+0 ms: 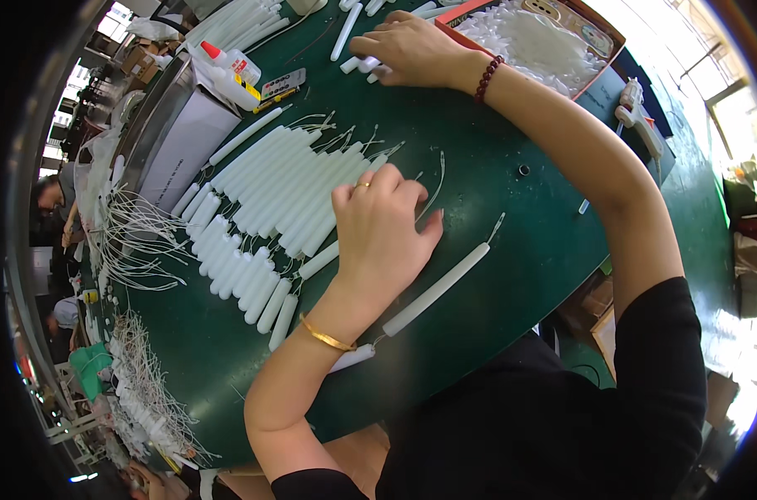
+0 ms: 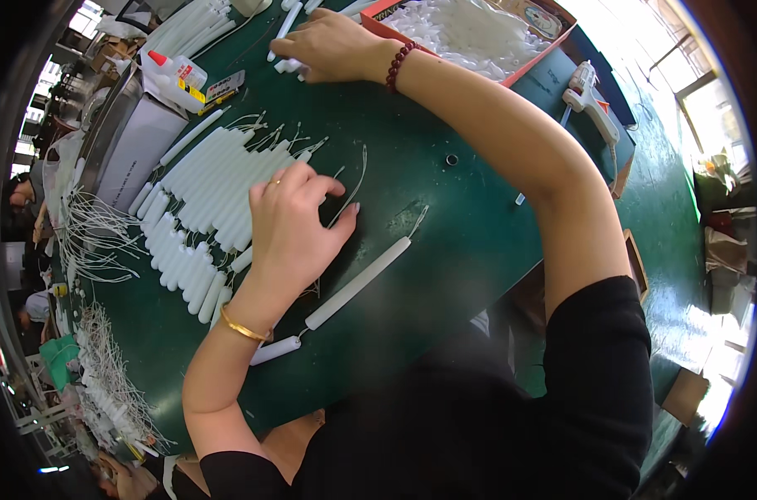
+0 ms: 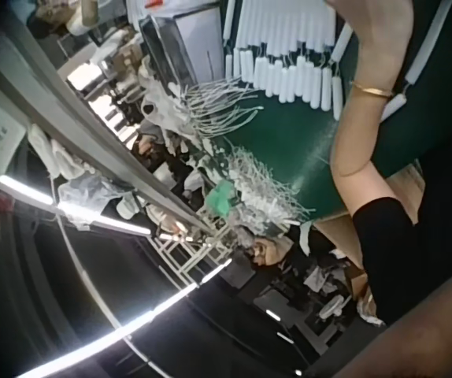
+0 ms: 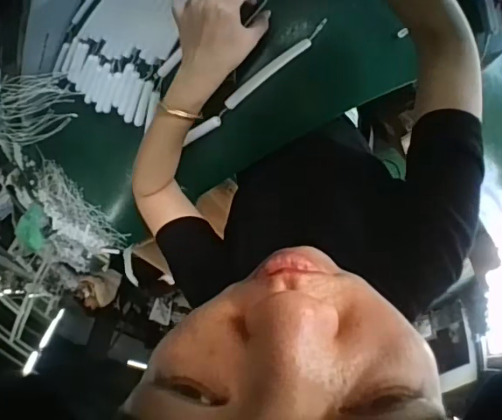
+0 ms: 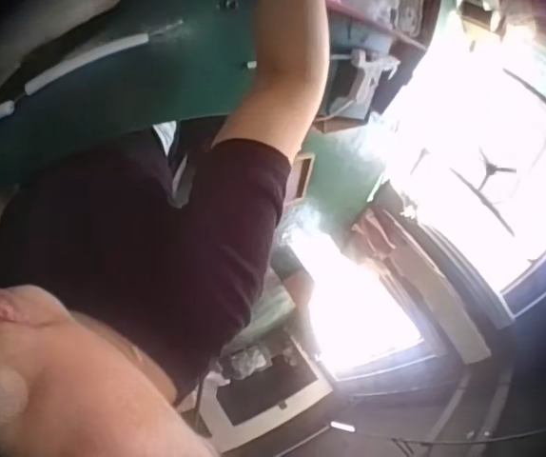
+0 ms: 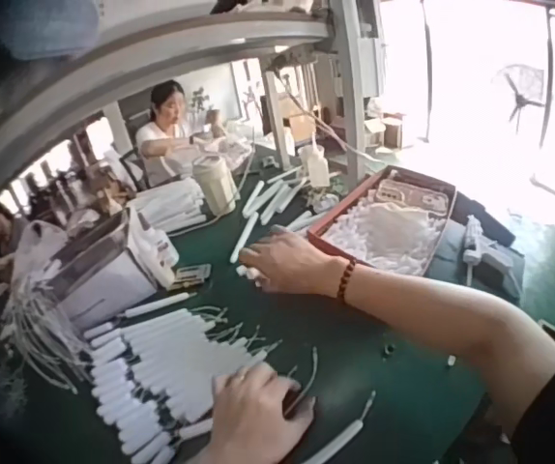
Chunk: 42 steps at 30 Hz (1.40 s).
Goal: The person inserts wired LED lights into plastic candle tubes by hand and arranges them on the table. They then apply glue to the LED lights using a glue gun.
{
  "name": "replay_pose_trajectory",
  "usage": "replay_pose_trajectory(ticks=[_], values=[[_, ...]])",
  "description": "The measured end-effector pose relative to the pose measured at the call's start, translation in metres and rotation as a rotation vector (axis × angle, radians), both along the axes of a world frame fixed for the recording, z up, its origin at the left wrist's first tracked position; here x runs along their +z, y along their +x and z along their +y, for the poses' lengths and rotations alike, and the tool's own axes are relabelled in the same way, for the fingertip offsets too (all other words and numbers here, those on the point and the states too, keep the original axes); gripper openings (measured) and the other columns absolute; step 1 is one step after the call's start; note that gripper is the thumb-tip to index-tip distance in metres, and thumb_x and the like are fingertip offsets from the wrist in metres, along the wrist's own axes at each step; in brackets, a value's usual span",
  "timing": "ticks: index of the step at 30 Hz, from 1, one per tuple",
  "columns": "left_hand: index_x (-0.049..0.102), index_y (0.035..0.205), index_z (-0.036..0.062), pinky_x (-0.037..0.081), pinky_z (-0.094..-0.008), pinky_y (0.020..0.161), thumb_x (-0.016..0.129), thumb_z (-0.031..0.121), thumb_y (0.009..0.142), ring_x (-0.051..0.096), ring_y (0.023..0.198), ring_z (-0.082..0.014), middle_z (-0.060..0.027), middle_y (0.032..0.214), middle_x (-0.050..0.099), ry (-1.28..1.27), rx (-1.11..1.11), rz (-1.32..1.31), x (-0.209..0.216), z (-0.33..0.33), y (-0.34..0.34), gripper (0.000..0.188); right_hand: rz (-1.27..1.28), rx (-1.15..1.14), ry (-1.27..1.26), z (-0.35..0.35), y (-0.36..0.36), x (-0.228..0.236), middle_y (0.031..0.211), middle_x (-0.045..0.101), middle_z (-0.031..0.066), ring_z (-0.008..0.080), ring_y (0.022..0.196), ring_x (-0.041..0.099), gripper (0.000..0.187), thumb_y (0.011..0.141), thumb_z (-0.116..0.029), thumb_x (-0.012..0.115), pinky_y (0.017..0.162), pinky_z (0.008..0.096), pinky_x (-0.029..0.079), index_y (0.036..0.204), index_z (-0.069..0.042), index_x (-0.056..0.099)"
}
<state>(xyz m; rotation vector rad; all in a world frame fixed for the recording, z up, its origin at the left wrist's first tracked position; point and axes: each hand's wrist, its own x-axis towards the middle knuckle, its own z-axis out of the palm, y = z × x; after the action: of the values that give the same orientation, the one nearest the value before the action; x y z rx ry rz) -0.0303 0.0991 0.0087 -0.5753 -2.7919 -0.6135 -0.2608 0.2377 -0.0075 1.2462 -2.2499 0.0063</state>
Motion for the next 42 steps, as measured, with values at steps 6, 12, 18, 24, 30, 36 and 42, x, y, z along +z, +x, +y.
replay_pose_trajectory(ticks=[6,12,18,24,30,36,42], values=[[0.07,0.074,0.0111,0.036,-0.0411,0.078,0.08,0.016,0.071,0.061,0.089,-0.0242,-0.0055,0.083,0.061,-0.048,0.033,0.015,-0.019,0.02,-0.028,0.012,-0.37,0.431,-0.398,0.014,0.091,0.067,0.104,0.067,0.008,0.0271,0.094,0.066,0.03,0.084,-0.013,0.069,0.087,0.0367,0.053,0.113,-0.012,0.061],[0.068,0.066,0.0116,0.037,-0.0404,0.074,0.077,0.01,0.068,0.062,0.08,-0.0237,-0.0035,0.075,0.062,0.082,0.008,-0.008,-0.025,0.019,-0.035,0.009,-0.293,0.205,-0.061,0.08,0.124,0.057,0.109,0.065,0.0063,0.0249,0.1,0.064,0.019,0.088,-0.011,0.069,0.09,0.0391,0.051,0.107,-0.009,0.069],[0.07,0.066,0.0109,0.037,-0.038,0.073,0.078,0.005,0.066,0.062,0.076,-0.0223,-0.0028,0.073,0.064,0.171,-0.048,0.018,-0.012,0.017,-0.021,0.01,-0.409,0.055,0.09,0.104,0.145,0.038,0.108,0.065,0.0056,0.024,0.104,0.062,0.022,0.086,-0.008,0.069,0.098,0.0392,0.046,0.108,-0.01,0.069],[0.07,0.068,0.0102,0.036,-0.0374,0.073,0.078,0.005,0.067,0.062,0.077,-0.0218,-0.0024,0.076,0.064,0.156,-0.053,0.01,-0.015,0.018,-0.018,0.01,-0.409,0.101,0.079,0.097,0.149,0.033,0.107,0.065,0.0056,0.0235,0.104,0.062,0.022,0.083,-0.007,0.07,0.099,0.0395,0.046,0.105,-0.01,0.069],[0.07,0.078,0.0084,0.037,-0.0383,0.079,0.074,0.011,0.078,0.061,0.086,-0.0246,-0.0052,0.085,0.064,0.105,0.029,0.04,0.004,-0.007,-0.002,0.004,-0.501,0.243,0.031,0.07,0.159,0.01,0.102,0.064,0.0078,0.0246,0.095,0.064,0.022,0.083,-0.008,0.07,0.093,0.0395,0.049,0.105,-0.009,0.07],[0.069,0.081,0.0074,0.037,-0.0391,0.079,0.08,0.019,0.073,0.058,0.085,-0.024,-0.0039,0.087,0.061,0.047,0.056,-0.184,0.036,-0.05,0.062,0.019,-0.596,0.374,0.038,0.042,0.186,0.012,0.103,0.064,0.0068,0.0243,0.097,0.064,0.029,0.081,-0.013,0.074,0.092,0.0402,0.049,0.11,-0.01,0.069],[0.064,0.075,0.0114,0.035,-0.0392,0.082,0.085,0.027,0.069,0.054,0.089,-0.0233,-0.003,0.086,0.054,-0.03,0.158,-0.223,0.018,-0.043,0.091,0.027,-0.717,0.295,0.088,0.047,0.181,0.03,0.116,0.06,0.0079,0.0266,0.111,0.058,0.045,0.073,-0.011,0.082,0.097,0.0407,0.045,0.114,-0.012,0.066]])
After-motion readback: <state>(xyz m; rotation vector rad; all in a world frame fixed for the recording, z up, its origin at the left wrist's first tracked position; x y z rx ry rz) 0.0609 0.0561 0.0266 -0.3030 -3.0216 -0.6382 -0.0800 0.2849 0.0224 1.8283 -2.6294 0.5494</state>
